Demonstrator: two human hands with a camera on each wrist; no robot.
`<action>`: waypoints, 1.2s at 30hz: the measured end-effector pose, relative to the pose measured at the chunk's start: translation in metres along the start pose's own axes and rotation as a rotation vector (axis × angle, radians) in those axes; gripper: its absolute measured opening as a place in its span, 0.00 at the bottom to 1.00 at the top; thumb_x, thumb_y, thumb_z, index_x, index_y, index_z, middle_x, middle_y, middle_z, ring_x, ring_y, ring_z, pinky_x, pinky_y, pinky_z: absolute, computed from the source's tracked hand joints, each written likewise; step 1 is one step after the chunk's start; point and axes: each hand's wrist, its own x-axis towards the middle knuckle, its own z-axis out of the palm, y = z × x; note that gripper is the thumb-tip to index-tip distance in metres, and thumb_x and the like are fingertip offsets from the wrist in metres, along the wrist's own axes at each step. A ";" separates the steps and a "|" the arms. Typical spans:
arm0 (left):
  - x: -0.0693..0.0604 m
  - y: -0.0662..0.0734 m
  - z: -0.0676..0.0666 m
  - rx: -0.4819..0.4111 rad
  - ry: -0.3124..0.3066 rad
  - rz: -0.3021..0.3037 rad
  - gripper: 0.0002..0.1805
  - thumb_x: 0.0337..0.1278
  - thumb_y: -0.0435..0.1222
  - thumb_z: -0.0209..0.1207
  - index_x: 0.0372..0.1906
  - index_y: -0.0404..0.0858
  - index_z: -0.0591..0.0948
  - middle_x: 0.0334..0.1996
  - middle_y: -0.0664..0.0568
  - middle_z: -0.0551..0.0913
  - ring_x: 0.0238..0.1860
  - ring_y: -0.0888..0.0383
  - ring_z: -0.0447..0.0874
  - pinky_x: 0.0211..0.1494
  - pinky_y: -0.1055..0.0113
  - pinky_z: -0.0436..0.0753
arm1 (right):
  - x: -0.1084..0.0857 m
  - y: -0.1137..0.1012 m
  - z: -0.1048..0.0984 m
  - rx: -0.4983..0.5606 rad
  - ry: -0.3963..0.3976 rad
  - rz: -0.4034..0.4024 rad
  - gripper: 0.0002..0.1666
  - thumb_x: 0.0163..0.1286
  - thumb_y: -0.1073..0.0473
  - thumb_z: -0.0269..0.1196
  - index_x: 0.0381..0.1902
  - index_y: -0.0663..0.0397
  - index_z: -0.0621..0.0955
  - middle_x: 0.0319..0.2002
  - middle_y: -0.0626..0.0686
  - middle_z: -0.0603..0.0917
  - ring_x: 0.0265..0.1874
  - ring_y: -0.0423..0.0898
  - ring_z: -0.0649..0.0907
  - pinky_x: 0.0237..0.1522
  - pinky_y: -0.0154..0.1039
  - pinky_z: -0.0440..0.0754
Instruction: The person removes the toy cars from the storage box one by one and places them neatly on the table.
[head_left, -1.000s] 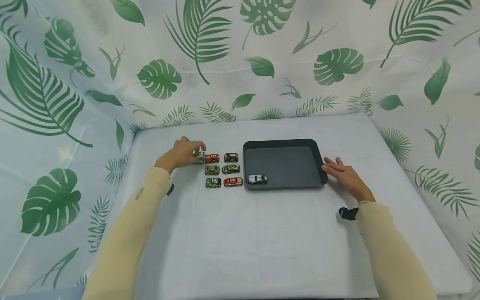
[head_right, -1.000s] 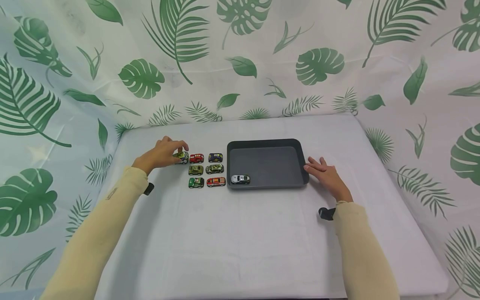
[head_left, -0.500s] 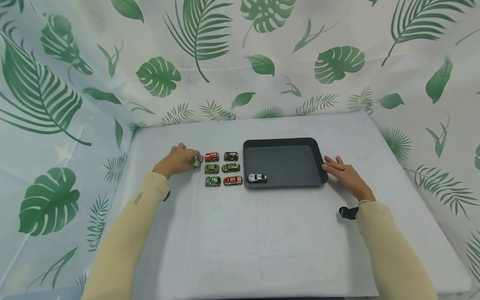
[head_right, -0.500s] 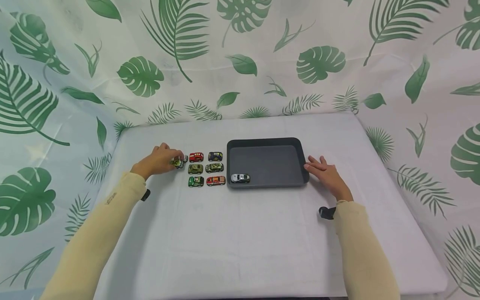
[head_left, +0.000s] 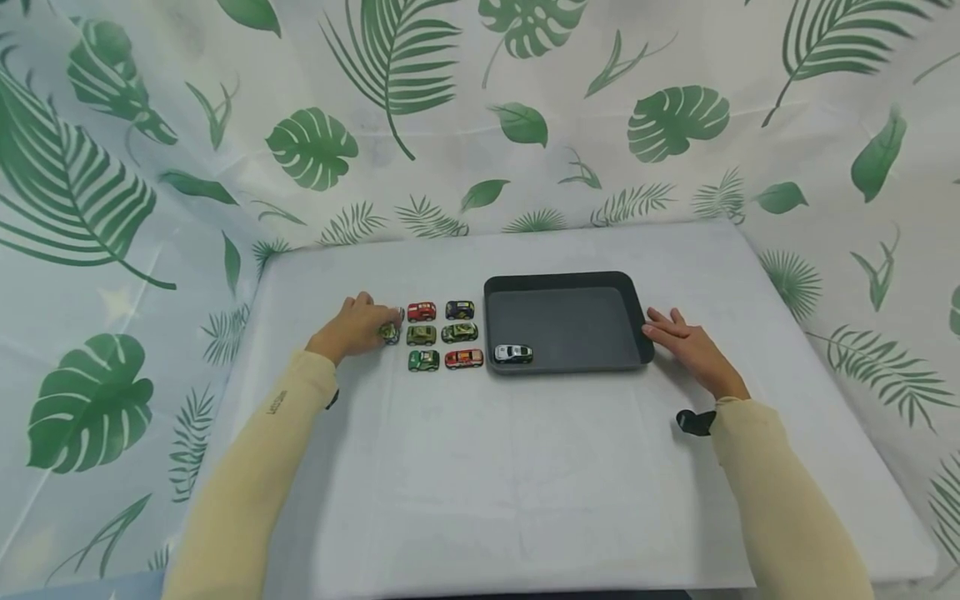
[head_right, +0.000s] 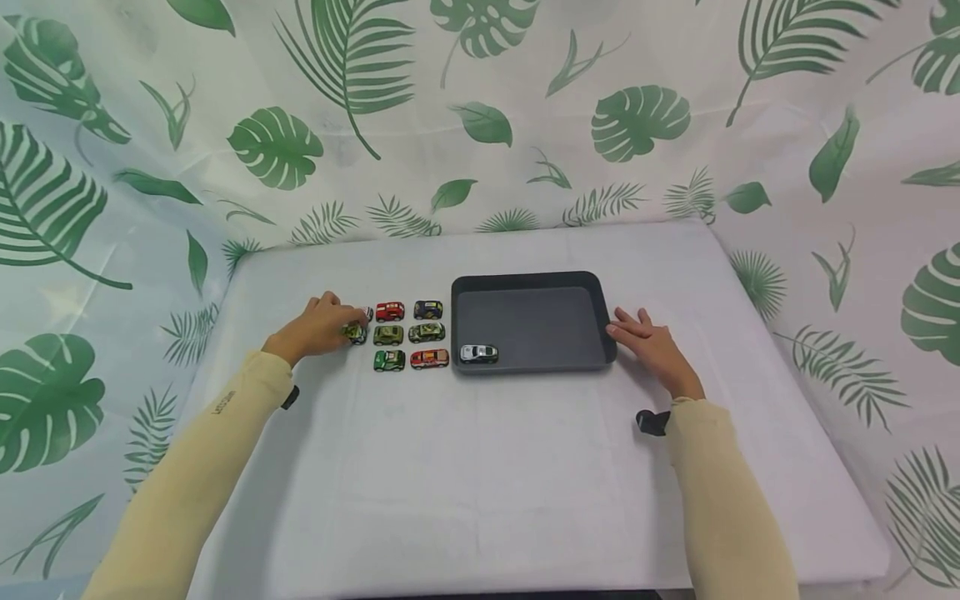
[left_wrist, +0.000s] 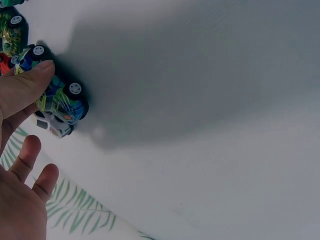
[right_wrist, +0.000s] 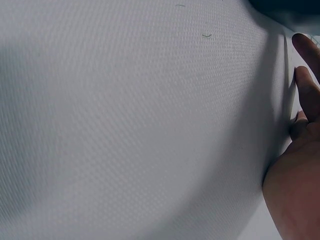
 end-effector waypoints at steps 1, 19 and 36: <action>0.000 0.000 0.001 0.001 -0.002 -0.002 0.20 0.66 0.29 0.71 0.60 0.45 0.87 0.56 0.49 0.87 0.57 0.44 0.69 0.66 0.45 0.69 | 0.000 0.001 0.000 0.000 0.000 0.000 0.45 0.84 0.35 0.54 0.86 0.53 0.57 0.85 0.55 0.49 0.83 0.52 0.29 0.75 0.73 0.29; -0.003 0.003 0.003 -0.040 0.005 -0.012 0.21 0.66 0.30 0.71 0.62 0.46 0.86 0.59 0.48 0.87 0.60 0.43 0.69 0.68 0.44 0.66 | 0.001 0.006 0.000 0.011 0.014 -0.006 0.46 0.83 0.34 0.56 0.84 0.56 0.61 0.85 0.54 0.51 0.84 0.50 0.30 0.75 0.71 0.25; -0.001 0.011 -0.054 -0.323 0.187 0.023 0.27 0.73 0.42 0.65 0.73 0.42 0.78 0.62 0.39 0.82 0.66 0.37 0.66 0.66 0.33 0.68 | -0.002 0.001 0.002 0.006 0.018 -0.008 0.47 0.83 0.34 0.56 0.85 0.54 0.59 0.85 0.54 0.51 0.84 0.51 0.30 0.74 0.69 0.21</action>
